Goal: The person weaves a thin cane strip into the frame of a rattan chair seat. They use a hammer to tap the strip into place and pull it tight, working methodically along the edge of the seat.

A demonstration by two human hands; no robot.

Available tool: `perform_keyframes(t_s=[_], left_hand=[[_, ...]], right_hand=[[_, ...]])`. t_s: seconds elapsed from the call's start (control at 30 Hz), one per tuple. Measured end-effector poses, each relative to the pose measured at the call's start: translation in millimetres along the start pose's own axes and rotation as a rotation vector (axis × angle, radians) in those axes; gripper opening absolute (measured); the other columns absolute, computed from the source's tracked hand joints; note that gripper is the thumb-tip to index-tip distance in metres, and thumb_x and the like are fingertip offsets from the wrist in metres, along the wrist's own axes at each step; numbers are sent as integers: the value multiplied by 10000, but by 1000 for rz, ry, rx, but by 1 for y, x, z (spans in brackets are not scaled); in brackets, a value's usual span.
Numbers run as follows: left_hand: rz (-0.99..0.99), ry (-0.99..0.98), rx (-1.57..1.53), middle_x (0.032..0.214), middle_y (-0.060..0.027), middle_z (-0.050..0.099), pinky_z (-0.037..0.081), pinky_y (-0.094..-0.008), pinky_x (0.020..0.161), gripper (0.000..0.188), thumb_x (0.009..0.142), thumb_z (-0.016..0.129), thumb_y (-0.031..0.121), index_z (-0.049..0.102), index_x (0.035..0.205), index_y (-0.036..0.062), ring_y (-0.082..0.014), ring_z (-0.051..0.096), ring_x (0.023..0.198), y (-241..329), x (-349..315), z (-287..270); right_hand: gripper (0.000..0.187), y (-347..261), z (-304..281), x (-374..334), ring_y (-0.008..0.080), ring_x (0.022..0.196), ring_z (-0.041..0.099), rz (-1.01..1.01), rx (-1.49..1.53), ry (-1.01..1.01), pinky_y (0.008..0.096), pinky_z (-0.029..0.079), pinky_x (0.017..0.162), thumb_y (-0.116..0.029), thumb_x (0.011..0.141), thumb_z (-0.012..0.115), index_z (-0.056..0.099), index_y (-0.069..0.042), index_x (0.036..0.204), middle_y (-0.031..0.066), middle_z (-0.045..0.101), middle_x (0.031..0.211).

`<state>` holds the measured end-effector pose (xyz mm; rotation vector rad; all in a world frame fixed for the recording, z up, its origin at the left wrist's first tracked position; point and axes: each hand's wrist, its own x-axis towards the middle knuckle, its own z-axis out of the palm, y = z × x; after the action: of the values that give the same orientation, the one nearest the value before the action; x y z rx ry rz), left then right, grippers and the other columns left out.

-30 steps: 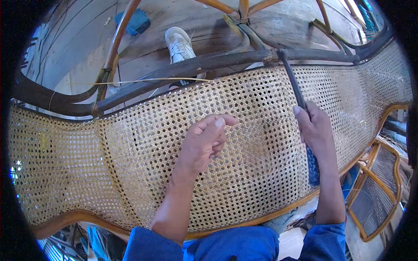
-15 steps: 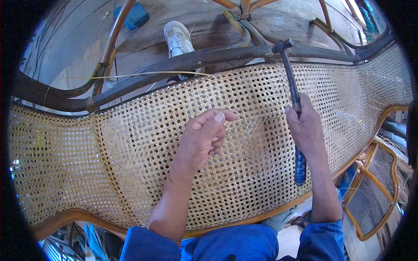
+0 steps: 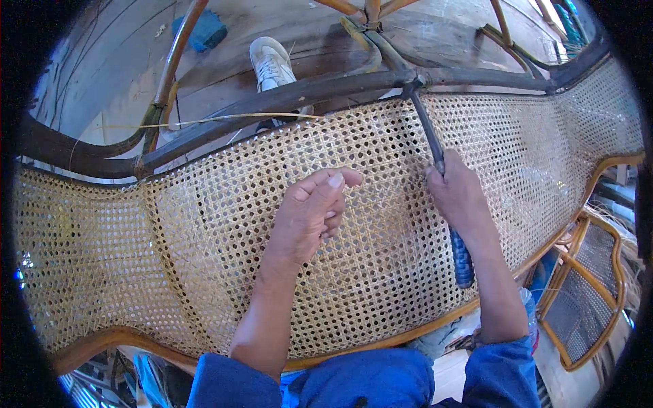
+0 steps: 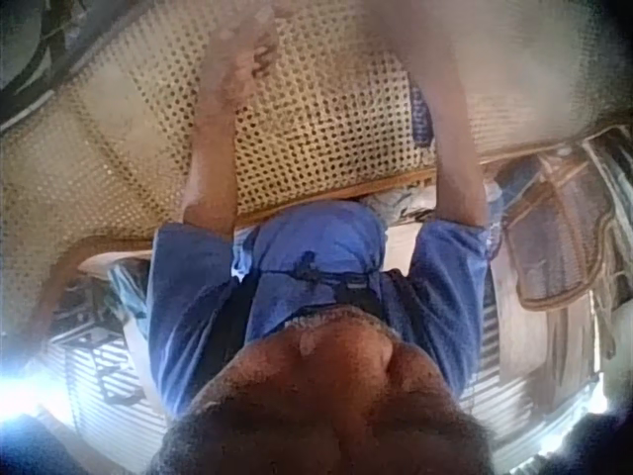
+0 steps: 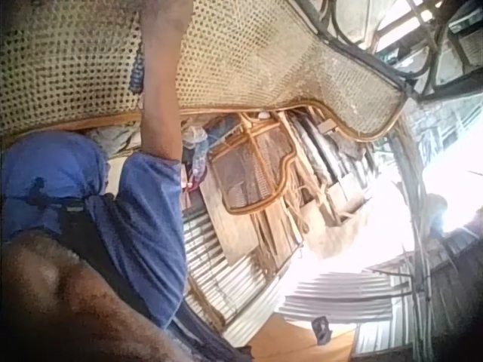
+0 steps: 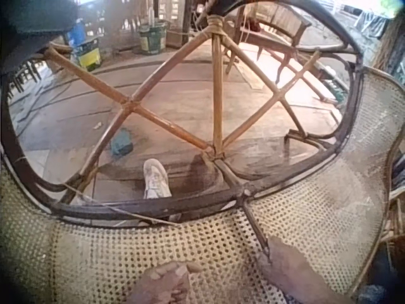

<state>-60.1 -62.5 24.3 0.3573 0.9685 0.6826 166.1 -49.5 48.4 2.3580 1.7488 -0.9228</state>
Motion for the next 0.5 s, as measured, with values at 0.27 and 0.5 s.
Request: perform_keyframes(t_s=[0.27, 0.5], left_hand=[[539, 176, 1164, 998, -265, 620, 463, -435, 849, 415, 899, 467, 225, 509, 1221, -33, -382, 606, 950, 1, 76, 30], [252, 205, 1475, 1021, -323, 599, 441, -493, 895, 445, 852, 450, 186, 472, 1244, -23, -450, 580, 987, 26, 109, 66]], right_hand=[[293, 28, -21, -4, 377, 826, 627, 141, -215, 151, 490, 487, 704, -268, 894, 549, 476, -58, 1086, 175, 598, 947], [432, 53, -26, -4, 357, 993, 583, 2, -141, 220, 443, 484, 840, -261, 885, 563, 463, -67, 1257, 182, 538, 1169]])
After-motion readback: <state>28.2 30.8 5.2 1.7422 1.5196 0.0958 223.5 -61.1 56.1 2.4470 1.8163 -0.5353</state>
